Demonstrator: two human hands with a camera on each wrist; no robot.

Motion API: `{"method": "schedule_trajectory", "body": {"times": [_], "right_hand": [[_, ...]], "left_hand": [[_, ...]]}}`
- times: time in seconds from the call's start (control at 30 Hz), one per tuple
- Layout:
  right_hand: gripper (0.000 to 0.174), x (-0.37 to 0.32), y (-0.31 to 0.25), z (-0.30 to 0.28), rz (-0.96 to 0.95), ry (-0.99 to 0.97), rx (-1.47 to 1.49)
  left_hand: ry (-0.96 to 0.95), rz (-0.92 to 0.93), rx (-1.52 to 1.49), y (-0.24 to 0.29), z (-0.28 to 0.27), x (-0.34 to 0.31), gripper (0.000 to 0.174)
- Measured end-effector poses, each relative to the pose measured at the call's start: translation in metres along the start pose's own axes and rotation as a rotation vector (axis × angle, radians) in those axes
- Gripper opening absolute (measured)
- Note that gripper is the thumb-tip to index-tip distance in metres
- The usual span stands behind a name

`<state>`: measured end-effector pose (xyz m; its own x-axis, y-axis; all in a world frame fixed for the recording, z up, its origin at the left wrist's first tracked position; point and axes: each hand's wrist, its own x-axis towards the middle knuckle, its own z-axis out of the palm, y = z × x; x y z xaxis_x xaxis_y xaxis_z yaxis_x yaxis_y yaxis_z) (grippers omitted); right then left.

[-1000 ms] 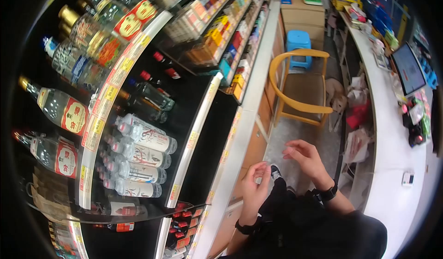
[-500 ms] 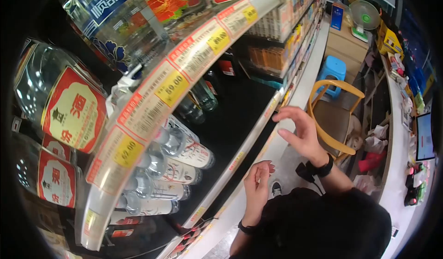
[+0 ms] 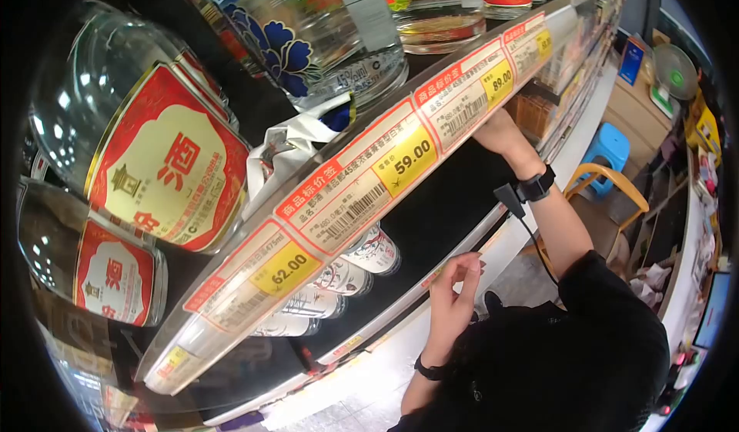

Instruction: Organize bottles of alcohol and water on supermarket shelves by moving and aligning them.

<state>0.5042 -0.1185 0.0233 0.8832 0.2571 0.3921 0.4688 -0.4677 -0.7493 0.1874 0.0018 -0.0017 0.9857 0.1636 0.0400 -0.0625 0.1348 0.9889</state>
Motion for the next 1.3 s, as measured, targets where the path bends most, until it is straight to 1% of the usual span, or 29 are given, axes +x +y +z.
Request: {"method": "schedule_trajectory", "body": {"times": [0.03,0.1,0.17,0.2,0.23,0.3,0.37,0.43,0.47,0.53,0.57,0.6,0.63,0.7,0.73,0.77,0.83,0.87,0.93,0.97,1.0,1.07,1.1,1.17,1.2,1.23,1.3], "right_hand": [[0.094,0.011,0.023,0.005,-0.073,0.023,-0.01],[0.087,0.018,0.021,0.007,-0.157,0.068,-0.039],[0.078,0.034,0.036,0.018,-0.181,0.099,-0.095],[0.069,0.042,0.045,0.023,-0.27,0.129,-0.137],[0.061,0.049,0.055,0.031,-0.281,0.157,-0.17],[0.054,0.044,0.038,0.029,-0.241,0.115,-0.09],[0.05,0.026,0.012,0.016,-0.201,0.061,-0.118],[0.05,-0.001,-0.029,-0.008,-0.077,-0.021,-0.086],[0.05,-0.012,-0.039,-0.015,-0.088,-0.028,-0.081],[0.049,-0.035,-0.055,-0.028,0.004,-0.064,-0.036],[0.051,-0.046,-0.076,-0.043,0.11,-0.14,-0.053],[0.054,-0.053,-0.079,-0.047,0.098,-0.154,-0.034],[0.058,-0.057,-0.076,-0.05,0.086,-0.171,-0.017],[0.066,-0.058,-0.071,-0.044,-0.038,-0.079,0.192],[0.069,-0.048,-0.054,-0.027,-0.172,0.005,0.387],[0.06,-0.045,-0.07,-0.031,-0.099,-0.005,0.468],[0.042,-0.037,-0.077,-0.025,-0.171,-0.035,0.453],[0.042,-0.035,-0.075,-0.02,-0.183,-0.057,0.458],[0.028,-0.033,-0.071,-0.009,-0.156,0.025,0.441],[0.021,-0.034,-0.071,-0.006,-0.148,0.064,0.502],[0.02,-0.036,-0.074,-0.007,-0.144,0.098,0.476],[0.018,-0.04,-0.077,-0.005,-0.141,0.196,0.447],[0.019,-0.041,-0.076,-0.005,-0.112,0.214,0.385],[0.019,-0.049,-0.078,-0.005,-0.136,0.227,0.391],[0.018,-0.053,-0.078,-0.003,-0.138,0.266,0.399],[0.015,-0.06,-0.08,-0.002,-0.196,0.326,0.429],[0.014,-0.077,-0.086,-0.006,-0.236,0.327,0.465]], "left_hand": [[0.014,-0.005,0.006,0.002,0.001,0.001,0.023],[-0.031,0.072,0.087,0.011,0.004,0.006,0.024],[-0.023,0.064,0.089,0.012,0.009,0.008,0.024],[-0.01,0.088,0.029,0.009,0.012,0.01,0.024],[-0.003,0.117,-0.034,0.007,0.016,0.014,0.024],[-0.007,0.101,-0.079,0.012,0.022,0.014,0.025],[0.043,0.097,-0.107,0.015,0.026,0.017,0.026],[0.052,0.106,-0.112,0.014,0.029,0.021,0.026],[0.034,0.1,-0.092,0.012,0.03,0.023,0.025],[0.039,0.104,-0.073,0.008,0.031,0.027,0.023],[0.018,0.097,-0.088,0.005,0.032,0.028,0.023],[-0.001,0.09,-0.106,0.002,0.032,0.029,0.022],[0.024,0.102,-0.111,-0.001,0.032,0.031,0.022],[0.001,0.048,-0.108,-0.003,0.033,0.033,0.021],[-0.005,0.032,-0.147,-0.003,0.034,0.034,0.021],[0.023,0.04,-0.151,-0.004,0.035,0.034,0.021],[-0.036,0.039,-0.147,-0.009,0.035,0.035,0.02],[-0.045,0.063,-0.175,-0.011,0.036,0.036,0.02],[-0.023,0.057,-0.191,-0.013,0.035,0.036,0.021],[-0.023,0.044,-0.203,-0.013,0.034,0.035,0.022],[0.003,0.052,-0.213,-0.011,0.033,0.035,0.022],[-0.004,0.004,-0.242,-0.008,0.029,0.032,0.024],[0.019,0.013,-0.252,-0.008,0.028,0.031,0.024],[0.011,0.006,-0.263,-0.009,0.025,0.03,0.026],[0.029,0.014,-0.273,-0.01,0.023,0.028,0.026],[0.018,0.011,-0.28,-0.012,0.021,0.027,0.025],[0.012,0.017,-0.29,-0.012,0.016,0.024,0.024]]}}
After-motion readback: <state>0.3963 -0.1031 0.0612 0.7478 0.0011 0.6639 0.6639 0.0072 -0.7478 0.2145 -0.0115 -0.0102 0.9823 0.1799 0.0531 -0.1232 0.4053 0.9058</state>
